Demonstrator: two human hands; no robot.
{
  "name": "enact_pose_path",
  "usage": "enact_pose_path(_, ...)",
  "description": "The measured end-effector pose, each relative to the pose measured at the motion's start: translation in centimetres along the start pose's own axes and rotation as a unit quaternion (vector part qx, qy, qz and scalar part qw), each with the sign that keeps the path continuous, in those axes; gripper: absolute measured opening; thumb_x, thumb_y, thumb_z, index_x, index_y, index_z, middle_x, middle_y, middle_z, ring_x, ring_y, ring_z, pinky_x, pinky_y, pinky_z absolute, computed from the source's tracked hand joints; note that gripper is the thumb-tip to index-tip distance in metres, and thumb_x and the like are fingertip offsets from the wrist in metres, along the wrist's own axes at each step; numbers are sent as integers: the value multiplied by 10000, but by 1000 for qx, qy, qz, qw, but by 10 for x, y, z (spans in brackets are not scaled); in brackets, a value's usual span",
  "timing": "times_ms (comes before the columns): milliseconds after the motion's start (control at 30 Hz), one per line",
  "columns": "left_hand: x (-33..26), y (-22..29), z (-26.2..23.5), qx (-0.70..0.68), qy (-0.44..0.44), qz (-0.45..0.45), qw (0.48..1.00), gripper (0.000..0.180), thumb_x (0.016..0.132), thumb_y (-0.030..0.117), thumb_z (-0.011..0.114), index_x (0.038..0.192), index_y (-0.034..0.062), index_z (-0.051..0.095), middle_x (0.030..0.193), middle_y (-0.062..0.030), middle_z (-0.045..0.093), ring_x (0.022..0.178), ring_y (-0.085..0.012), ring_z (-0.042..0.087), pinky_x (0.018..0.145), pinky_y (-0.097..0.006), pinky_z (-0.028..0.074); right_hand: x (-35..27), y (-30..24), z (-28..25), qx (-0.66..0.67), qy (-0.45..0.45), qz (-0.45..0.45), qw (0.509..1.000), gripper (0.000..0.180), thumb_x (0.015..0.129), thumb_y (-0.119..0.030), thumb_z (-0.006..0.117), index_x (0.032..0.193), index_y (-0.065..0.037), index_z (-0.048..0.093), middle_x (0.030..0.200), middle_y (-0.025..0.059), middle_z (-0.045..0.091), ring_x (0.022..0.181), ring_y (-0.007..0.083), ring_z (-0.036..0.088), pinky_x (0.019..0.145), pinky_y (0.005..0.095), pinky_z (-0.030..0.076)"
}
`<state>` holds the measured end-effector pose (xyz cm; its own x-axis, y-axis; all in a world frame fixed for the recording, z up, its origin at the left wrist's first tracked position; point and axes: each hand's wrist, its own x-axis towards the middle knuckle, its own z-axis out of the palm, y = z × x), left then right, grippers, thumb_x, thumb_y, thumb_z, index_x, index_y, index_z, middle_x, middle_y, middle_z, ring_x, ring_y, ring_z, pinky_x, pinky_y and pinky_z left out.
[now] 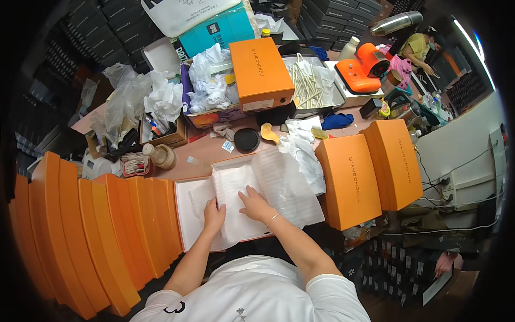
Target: Clean and pack shoes into dust bags and boxes.
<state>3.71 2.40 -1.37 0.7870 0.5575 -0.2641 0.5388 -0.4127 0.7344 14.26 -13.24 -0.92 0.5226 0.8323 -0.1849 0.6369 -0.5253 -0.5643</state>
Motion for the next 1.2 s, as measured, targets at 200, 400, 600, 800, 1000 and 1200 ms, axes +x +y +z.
enact_pose_path(200,-14,40,-60,-175,1,28,984,326,847,105,564,1136,-45,574,999,-166,602,944,-298,597,857,-397,466,-53,-76,-156,-76,154,107,979,951,748,-355,742,1469,-31,212,1465,284,254,1380,433,223,1121,495,198)
enact_pose_path(400,-61,90,-29,-622,-200,-139,744,549,851,249,607,1298,-23,440,1212,-134,565,1082,-257,562,966,-394,448,-119,-64,-196,357,209,78,907,962,723,-228,691,1490,-34,145,1486,265,224,1397,362,212,1131,450,185)
enact_pose_path(600,-66,25,28,-611,-195,-247,726,532,873,257,572,1299,-26,424,1240,-179,519,1130,-294,531,984,-446,427,-88,-45,-136,260,138,102,950,905,725,-237,686,1476,-45,218,1484,208,273,1383,369,239,1130,398,202)
enact_pose_path(800,-74,20,-4,-250,-55,-45,966,619,879,199,572,1377,-74,324,1434,-247,321,1339,-353,326,1085,-462,295,-25,51,-3,312,79,238,916,577,840,-264,600,1323,18,459,1203,274,562,1090,375,570,957,400,423)
enact_pose_path(1000,-63,74,1,231,-156,254,926,734,842,275,634,1434,-1,299,1487,-248,250,1396,-418,186,1099,-602,137,-43,43,-145,-66,384,3,921,501,835,-201,661,1220,74,495,929,203,632,840,396,609,780,444,498)
enact_pose_path(1200,-35,27,39,353,-239,175,887,784,812,379,669,1438,55,326,1520,-234,177,1398,-442,150,1065,-619,220,3,144,-155,-62,-12,325,944,728,827,-116,606,1415,81,224,1056,299,611,948,419,617,848,457,487)
